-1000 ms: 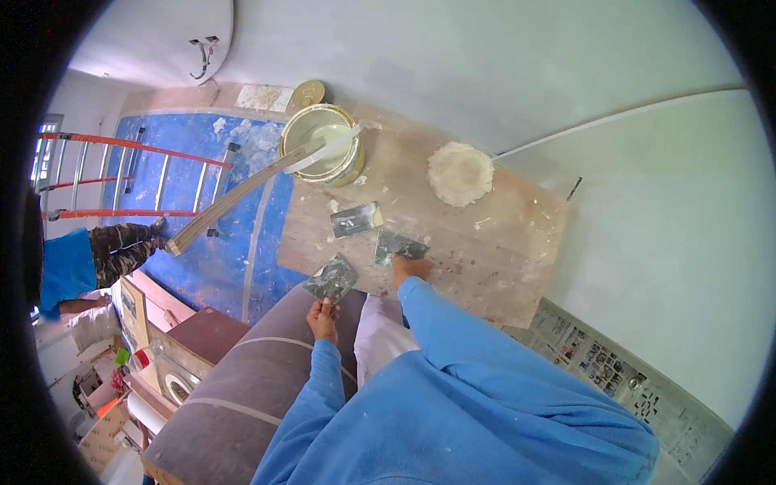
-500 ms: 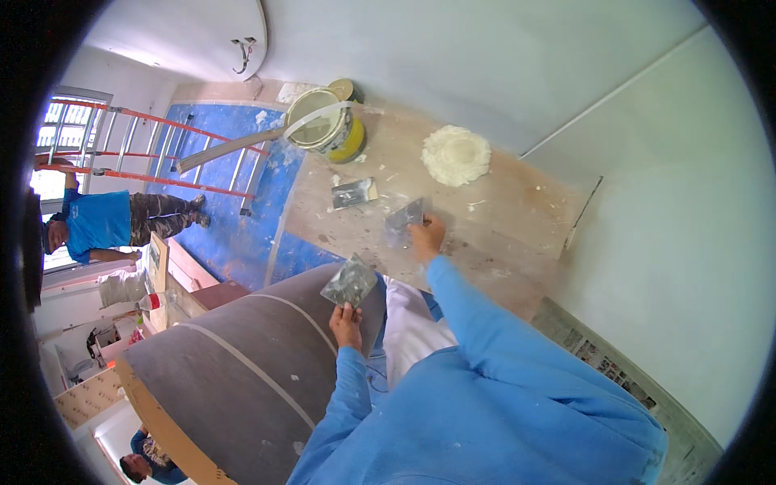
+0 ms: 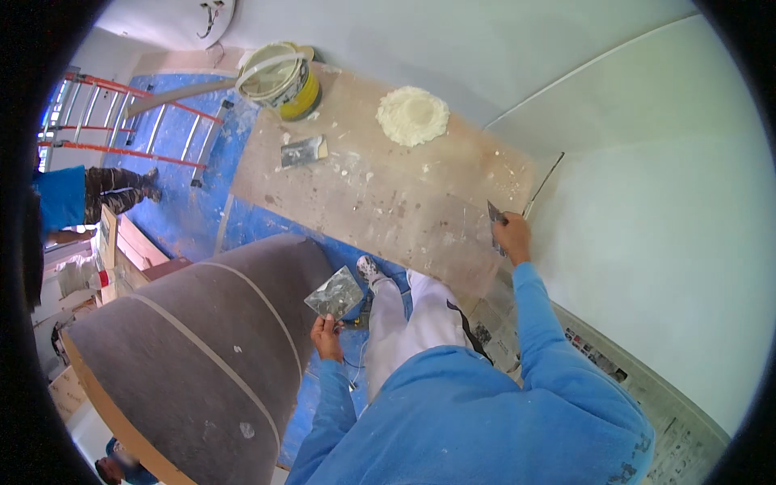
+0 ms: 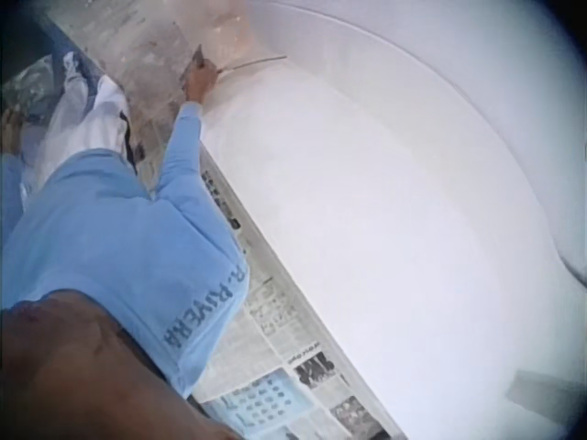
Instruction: The person prepares plaster on metal spatulas and applies it to the edge of a curved ceiling feature in a room under renovation.
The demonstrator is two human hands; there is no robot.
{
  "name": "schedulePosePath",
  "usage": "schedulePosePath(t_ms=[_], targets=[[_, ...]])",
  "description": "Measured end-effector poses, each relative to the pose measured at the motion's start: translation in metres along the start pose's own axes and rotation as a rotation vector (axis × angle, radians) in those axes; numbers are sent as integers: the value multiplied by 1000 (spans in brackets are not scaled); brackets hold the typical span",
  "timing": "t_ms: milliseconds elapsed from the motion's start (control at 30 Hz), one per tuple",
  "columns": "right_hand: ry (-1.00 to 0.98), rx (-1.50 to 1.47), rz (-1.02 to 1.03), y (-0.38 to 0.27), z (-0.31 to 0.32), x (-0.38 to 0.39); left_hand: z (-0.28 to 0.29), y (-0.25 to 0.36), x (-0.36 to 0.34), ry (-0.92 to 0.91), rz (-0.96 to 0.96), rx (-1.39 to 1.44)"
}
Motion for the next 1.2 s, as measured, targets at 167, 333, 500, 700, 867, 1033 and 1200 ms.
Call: schedulePosePath(t_ms=[167, 333, 500, 700, 867, 1033, 1200], targets=[[94, 532, 121, 8, -129, 43, 26, 3, -6, 48, 4, 32], [-118, 47, 22, -170, -253, 69, 45, 4, -16, 46, -13, -36], [-616, -582, 205, -306, -231, 62, 54, -17, -25, -4, 6, -26], [-534, -699, 46, -183, -141, 23, 48, -30, -21, 39, 7, 79], [-180, 226, 239, -74, -121, -3, 53, -24, 5, 168, -18, 0], [-287, 386, 288, -68, -145, 15, 52, -34, 54, 300, -52, -19], [-321, 346, 328, -76, -123, 14, 53, -82, 113, 442, -17, -46]])
Point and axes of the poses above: each hand's wrist, its own x-axis away from the middle knuckle, its own z-axis out of the back of the hand, y = z × x, the point moved 3 cm from there along -x, towards the middle knuckle, and after that the axes turned 5 degrees about y, right-handed, at the moved point
